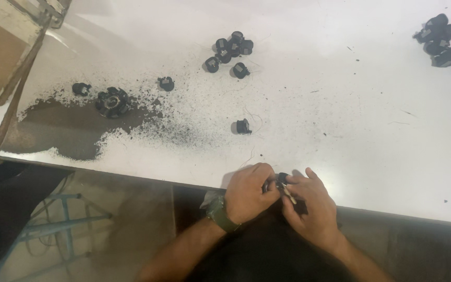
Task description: The person sits at a white workbench and assembles small black plastic components one at a time, fitting each part onto a metal hub and using a small hand tool to press and adjust the pieces. Finished assemblies are set aside on the table, which is scattered with black powder and loose parts.
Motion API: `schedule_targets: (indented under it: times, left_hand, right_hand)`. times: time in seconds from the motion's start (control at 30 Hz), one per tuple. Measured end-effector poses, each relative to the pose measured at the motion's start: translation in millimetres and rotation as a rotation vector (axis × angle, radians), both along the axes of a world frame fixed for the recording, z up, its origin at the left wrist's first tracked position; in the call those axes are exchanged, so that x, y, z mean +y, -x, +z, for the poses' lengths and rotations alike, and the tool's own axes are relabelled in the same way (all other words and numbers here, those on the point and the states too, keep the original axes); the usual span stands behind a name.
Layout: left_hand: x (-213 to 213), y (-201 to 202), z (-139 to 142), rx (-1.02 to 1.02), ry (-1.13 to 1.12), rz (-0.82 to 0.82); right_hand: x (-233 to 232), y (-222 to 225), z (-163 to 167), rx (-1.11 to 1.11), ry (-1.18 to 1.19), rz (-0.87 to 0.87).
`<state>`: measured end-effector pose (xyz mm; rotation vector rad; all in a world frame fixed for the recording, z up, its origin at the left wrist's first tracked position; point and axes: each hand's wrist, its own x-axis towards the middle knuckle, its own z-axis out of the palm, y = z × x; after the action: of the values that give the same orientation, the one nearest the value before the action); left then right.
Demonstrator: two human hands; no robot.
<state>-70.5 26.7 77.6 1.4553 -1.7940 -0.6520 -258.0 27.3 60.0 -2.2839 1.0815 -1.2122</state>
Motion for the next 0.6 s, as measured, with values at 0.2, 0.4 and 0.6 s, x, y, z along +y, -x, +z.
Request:
schedule_targets:
  times: [0.2,0.4,0.6]
  left_hand:
    - [6,8,-11,0.047,0.121,0.01]
    - [7,8,-20,0.057,0.11,-0.001]
    - [9,8,-16,0.054,0.181,0.006]
  right_hand:
    - [1,1,-3,0.006,0.03,-0.023]
    - [0,2,-2,0.0,0.027,-0.009]
    - [1,6,-7,0.053,0.026,-0.004]
